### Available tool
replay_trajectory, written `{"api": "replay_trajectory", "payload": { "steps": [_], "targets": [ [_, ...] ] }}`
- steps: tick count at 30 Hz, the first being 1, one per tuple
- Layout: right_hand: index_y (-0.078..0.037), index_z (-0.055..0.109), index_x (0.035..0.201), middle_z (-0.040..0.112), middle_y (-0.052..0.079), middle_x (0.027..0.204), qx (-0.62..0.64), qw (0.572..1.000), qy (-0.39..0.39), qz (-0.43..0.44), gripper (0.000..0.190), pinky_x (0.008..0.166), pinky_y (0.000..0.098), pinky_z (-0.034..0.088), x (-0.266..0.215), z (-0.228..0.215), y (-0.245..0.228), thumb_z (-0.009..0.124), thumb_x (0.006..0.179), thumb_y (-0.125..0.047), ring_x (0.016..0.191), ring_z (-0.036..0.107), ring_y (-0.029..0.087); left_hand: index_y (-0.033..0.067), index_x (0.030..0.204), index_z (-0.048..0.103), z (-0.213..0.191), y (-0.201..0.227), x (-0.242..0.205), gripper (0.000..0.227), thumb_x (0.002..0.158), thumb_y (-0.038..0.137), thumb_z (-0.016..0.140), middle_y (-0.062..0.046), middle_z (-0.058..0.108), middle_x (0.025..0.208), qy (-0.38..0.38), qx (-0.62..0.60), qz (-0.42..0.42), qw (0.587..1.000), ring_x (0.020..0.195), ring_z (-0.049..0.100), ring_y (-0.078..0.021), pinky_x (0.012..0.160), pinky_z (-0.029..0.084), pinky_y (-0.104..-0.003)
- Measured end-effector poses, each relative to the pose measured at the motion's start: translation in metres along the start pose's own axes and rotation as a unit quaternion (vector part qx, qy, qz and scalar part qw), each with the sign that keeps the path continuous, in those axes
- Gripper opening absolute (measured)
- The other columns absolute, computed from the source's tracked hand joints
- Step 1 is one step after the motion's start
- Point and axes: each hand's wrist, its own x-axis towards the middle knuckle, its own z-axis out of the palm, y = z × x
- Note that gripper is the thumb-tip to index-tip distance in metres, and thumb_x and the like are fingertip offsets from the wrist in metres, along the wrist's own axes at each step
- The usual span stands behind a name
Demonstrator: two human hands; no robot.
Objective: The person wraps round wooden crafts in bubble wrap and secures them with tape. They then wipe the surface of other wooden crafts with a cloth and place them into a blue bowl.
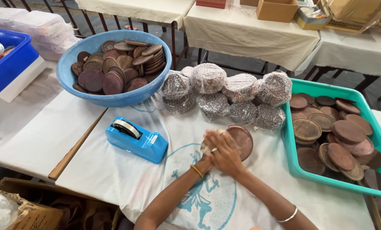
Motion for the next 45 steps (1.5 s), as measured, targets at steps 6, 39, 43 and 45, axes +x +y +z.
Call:
{"api": "replay_trajectory", "payload": {
  "steps": [6,39,43,45],
  "targets": [
    [-0.011,0.054,0.150,0.043,0.014,0.162,-0.004,0.999,0.000,0.045,0.049,0.129,0.0523,0.018,0.020,-0.015,0.016,0.034,0.112,-0.033,0.154,0.034,0.029,0.0064,0.144,0.052,0.031,0.030,-0.004,0.046,0.105,0.031,0.046,-0.012,0.060,0.141,-0.008,-0.120,-0.026,0.992,0.125,0.061,-0.0221,0.106,0.052,-0.036],
    [-0.005,0.050,0.150,0.047,0.016,0.157,0.098,0.938,0.045,0.329,0.048,0.126,0.0486,0.032,-0.019,-0.008,0.048,0.034,0.112,-0.030,0.152,0.038,0.034,-0.0003,0.139,0.055,0.045,0.059,-0.020,0.066,0.106,0.053,0.034,-0.012,0.063,0.140,0.072,-0.093,-0.068,0.991,0.127,0.061,-0.0237,0.112,0.047,-0.040],
    [0.006,0.043,0.153,0.034,0.029,0.161,0.008,0.975,0.041,0.220,0.055,0.120,0.0546,0.025,-0.006,-0.019,0.000,0.034,0.110,-0.028,0.150,0.029,0.044,0.0030,0.141,0.054,0.037,0.055,-0.018,0.063,0.107,0.051,0.030,-0.012,0.061,0.141,0.047,-0.128,-0.078,0.988,0.129,0.059,-0.0238,0.113,0.046,-0.040],
    [0.006,0.042,0.153,0.035,0.028,0.161,0.002,0.986,0.042,0.159,0.055,0.124,0.0546,0.024,0.002,-0.022,-0.012,0.033,0.111,-0.029,0.152,0.029,0.043,0.0045,0.143,0.052,0.014,0.030,-0.006,0.061,0.108,0.050,0.030,-0.011,0.060,0.141,0.018,-0.145,-0.075,0.986,0.130,0.058,-0.0234,0.114,0.044,-0.039]
  ]
}}
